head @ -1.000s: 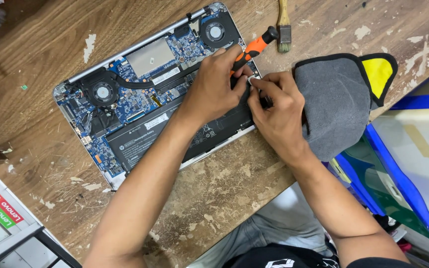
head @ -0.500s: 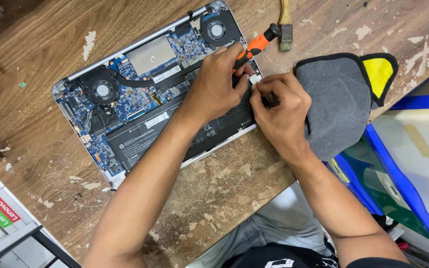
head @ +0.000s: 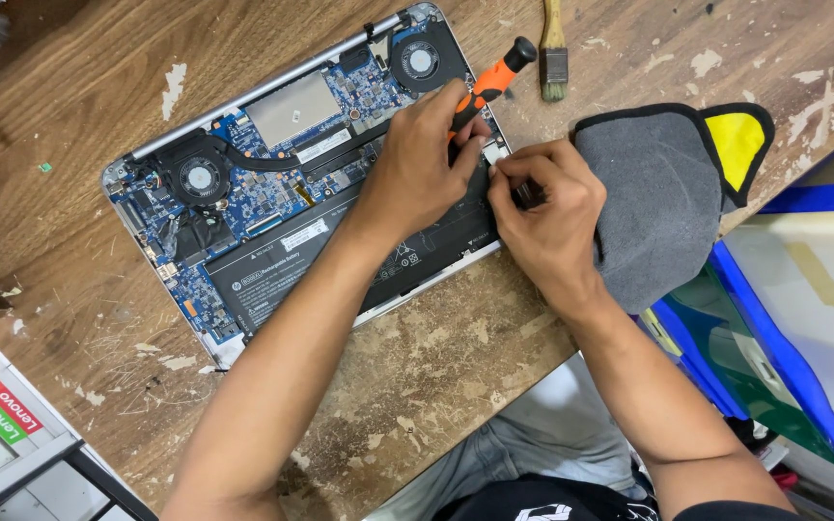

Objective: The person uses a screwdriver to remove screws from the back of a laptop, then uses a prying tool to disconnect the battery connector from the motherboard. They continue to unscrew components inside the laptop chassis.

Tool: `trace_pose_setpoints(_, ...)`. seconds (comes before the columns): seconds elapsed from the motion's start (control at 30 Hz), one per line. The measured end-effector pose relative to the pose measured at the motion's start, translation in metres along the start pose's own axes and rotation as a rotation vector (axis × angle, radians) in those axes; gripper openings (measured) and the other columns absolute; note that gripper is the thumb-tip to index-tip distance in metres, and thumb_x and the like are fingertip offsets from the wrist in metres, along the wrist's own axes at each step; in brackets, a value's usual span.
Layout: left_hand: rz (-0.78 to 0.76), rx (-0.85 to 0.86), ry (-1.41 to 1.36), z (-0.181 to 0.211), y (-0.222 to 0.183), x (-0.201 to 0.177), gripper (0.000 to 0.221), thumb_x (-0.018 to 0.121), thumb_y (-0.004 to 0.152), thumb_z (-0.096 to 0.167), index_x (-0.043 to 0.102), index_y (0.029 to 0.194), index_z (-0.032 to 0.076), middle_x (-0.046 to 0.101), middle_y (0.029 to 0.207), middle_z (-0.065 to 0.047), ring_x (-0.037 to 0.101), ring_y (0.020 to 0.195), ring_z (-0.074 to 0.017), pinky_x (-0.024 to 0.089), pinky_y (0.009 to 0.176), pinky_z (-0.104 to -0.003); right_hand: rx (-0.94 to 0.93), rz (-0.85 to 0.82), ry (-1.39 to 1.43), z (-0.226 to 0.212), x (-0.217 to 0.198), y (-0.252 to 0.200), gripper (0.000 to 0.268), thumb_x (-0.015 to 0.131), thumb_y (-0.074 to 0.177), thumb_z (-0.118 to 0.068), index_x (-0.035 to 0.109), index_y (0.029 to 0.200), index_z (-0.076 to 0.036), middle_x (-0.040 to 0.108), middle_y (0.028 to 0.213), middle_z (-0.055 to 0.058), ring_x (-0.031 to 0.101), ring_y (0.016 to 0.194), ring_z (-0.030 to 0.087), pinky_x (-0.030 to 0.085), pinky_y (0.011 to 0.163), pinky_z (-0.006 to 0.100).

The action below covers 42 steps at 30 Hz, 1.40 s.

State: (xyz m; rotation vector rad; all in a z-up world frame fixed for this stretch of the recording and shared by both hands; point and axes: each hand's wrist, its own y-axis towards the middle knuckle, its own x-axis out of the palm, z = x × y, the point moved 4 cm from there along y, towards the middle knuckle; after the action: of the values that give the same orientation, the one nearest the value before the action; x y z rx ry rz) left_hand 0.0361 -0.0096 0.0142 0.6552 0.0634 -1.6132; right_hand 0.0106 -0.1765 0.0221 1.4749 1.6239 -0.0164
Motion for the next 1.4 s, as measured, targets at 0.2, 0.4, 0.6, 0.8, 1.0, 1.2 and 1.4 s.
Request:
trace_pose_setpoints(0.2,0.055,-0.026,0.058,-0.006,0.0,0.005,0.03,0.078,0.096,-0.002,0.049,0.095,0.008,0.062,0.079,-0.004,0.073,0.084,-0.0241,0.054,0.07,-0.04,0.016,-0.027,0.021,-0.001,-0.002,0.001,0.005,0.079,0.097,0.01,0.079,0.097,0.005,0.073,0.099,0.017,0.072,0.086,0.027,0.058,0.079,0.037)
trace_pose_setpoints(0.4,0.076,-0.064,0.066,-0.002,0.001,0.005,0.031,0.083,0.091,-0.003,0.053,0.093,0.008,0.067,0.08,-0.004,0.065,0.07,-0.0195,0.053,0.061,-0.038,0.02,-0.053,0.024,-0.001,-0.002,0.002,0.003,0.08,0.099,0.009,0.079,0.098,0.007,0.071,0.101,0.017,0.072,0.088,0.028,0.059,0.08,0.039)
trace_pose_setpoints(0.6,0.084,-0.051,0.08,-0.002,0.0,0.007,0.029,0.083,0.091,-0.003,0.056,0.095,0.007,0.068,0.083,-0.007,0.064,0.072,-0.0178,0.055,0.06,-0.034,0.009,-0.154,-0.082,-0.007,-0.039,-0.002,0.022,0.088,0.104,-0.009,0.08,0.123,-0.001,0.07,0.12,0.017,0.069,0.111,0.032,0.055,0.098,0.042)
trace_pose_setpoints(0.8,0.064,-0.061,0.039,-0.011,0.001,0.011,0.03,0.085,0.091,-0.003,0.058,0.097,0.006,0.072,0.087,-0.007,0.068,0.074,-0.0168,0.059,0.06,-0.027,0.408,-0.616,-0.438,0.014,-0.109,-0.028,0.044,0.086,0.093,-0.036,0.075,0.132,-0.02,0.069,0.106,0.005,0.068,0.081,0.023,0.056,0.074,0.045)
trace_pose_setpoints(1.0,0.061,0.025,0.024,-0.007,0.001,0.012,0.025,0.075,0.101,-0.001,0.052,0.094,0.006,0.067,0.08,-0.007,0.066,0.066,-0.0174,0.053,0.053,-0.027,0.133,-0.338,-0.28,0.064,-0.102,-0.033,0.024,0.064,0.097,0.013,0.075,0.105,-0.007,0.057,0.105,0.016,0.062,0.1,0.038,0.048,0.092,0.047)
trace_pose_setpoints(1.2,0.173,0.172,0.104,0.021,-0.009,-0.002,0.029,0.052,0.116,0.02,0.042,0.092,0.007,0.044,0.073,-0.007,0.043,0.063,-0.0249,0.031,0.06,-0.041,-0.123,-0.003,-0.206,0.027,-0.113,0.002,0.021,0.065,0.107,0.018,0.075,0.125,0.014,0.06,0.13,0.033,0.064,0.12,0.047,0.056,0.108,0.052)
trace_pose_setpoints(1.4,0.282,0.166,0.235,0.065,-0.039,-0.014,0.03,0.042,0.112,0.034,0.057,0.102,0.01,0.059,0.068,-0.012,0.066,0.064,-0.0351,0.053,0.065,-0.045,-0.269,-0.394,-0.001,-0.007,-0.046,-0.008,0.044,0.075,0.1,-0.007,0.07,0.141,0.006,0.07,0.139,0.03,0.067,0.128,0.052,0.049,0.109,0.062)
